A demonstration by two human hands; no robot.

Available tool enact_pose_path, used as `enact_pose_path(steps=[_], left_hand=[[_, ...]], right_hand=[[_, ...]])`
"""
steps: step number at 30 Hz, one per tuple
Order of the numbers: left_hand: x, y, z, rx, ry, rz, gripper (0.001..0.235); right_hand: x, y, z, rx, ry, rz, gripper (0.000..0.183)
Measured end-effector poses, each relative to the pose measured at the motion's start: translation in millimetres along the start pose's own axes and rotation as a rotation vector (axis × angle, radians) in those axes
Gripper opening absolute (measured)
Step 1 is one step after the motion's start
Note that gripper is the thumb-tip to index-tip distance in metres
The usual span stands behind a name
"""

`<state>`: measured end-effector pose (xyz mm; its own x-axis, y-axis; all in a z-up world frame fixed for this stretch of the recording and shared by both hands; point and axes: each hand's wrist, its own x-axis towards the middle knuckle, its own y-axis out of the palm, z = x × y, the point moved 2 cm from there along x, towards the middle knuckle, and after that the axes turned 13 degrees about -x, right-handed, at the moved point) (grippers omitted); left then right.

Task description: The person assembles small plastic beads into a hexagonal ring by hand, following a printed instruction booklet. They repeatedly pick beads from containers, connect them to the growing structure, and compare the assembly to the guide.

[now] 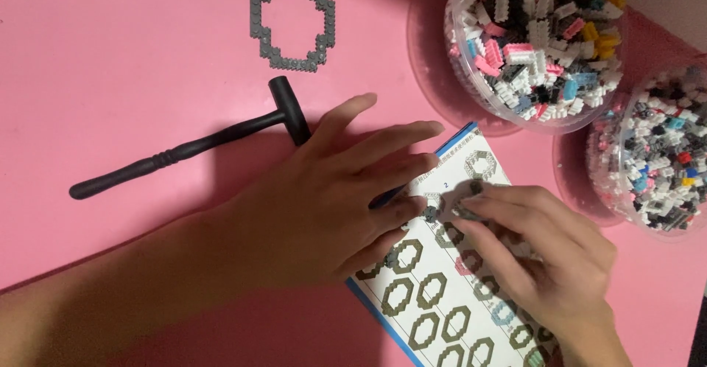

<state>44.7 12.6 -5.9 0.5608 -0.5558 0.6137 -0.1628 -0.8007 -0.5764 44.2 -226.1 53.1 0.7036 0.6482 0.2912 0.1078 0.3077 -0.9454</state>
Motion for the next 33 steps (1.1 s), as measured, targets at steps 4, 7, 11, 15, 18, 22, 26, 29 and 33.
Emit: enact_pose_path(steps=[4,7,11,15,18,22,26,29,33], left_hand=[[0,-1,2,-0.049,-0.033,0.003,0.022],[-2,-1,0,0.018,-0.027,0.021,0.020],[-2,-1,2,0.001,-0.050,0.043,0.021],[-3,0,2,-0.025,-0.071,0.050,0.023],[-2,0,2,0.008,-0.063,0.054,0.023],[-1,0,2,-0.041,-0.071,0.046,0.023],[-1,0,2,-0.030,-0.080,0.053,0.024],[-1,0,2,-0.022,-0.085,0.057,0.025],[-2,-1,1,-0.038,-0.100,0.068,0.026]], right_hand=[[-9,22,-2,0.107,0.033,-0.010,0.018],[-22,20,-4,0.090,0.164,-0.046,0.030],[-14,19,-2,0.101,0.122,0.001,0.023],[-11,22,-2,0.157,0.066,0.056,0.031],[-15,20,-8,0.182,0.057,0.103,0.051],[-21,14,-15,0.190,0.145,0.165,0.052],[-22,16,-16,0.218,0.178,0.181,0.041],[-20,17,-14,0.217,0.169,0.144,0.037],[-20,16,-10,0.153,0.142,0.070,0.046]])
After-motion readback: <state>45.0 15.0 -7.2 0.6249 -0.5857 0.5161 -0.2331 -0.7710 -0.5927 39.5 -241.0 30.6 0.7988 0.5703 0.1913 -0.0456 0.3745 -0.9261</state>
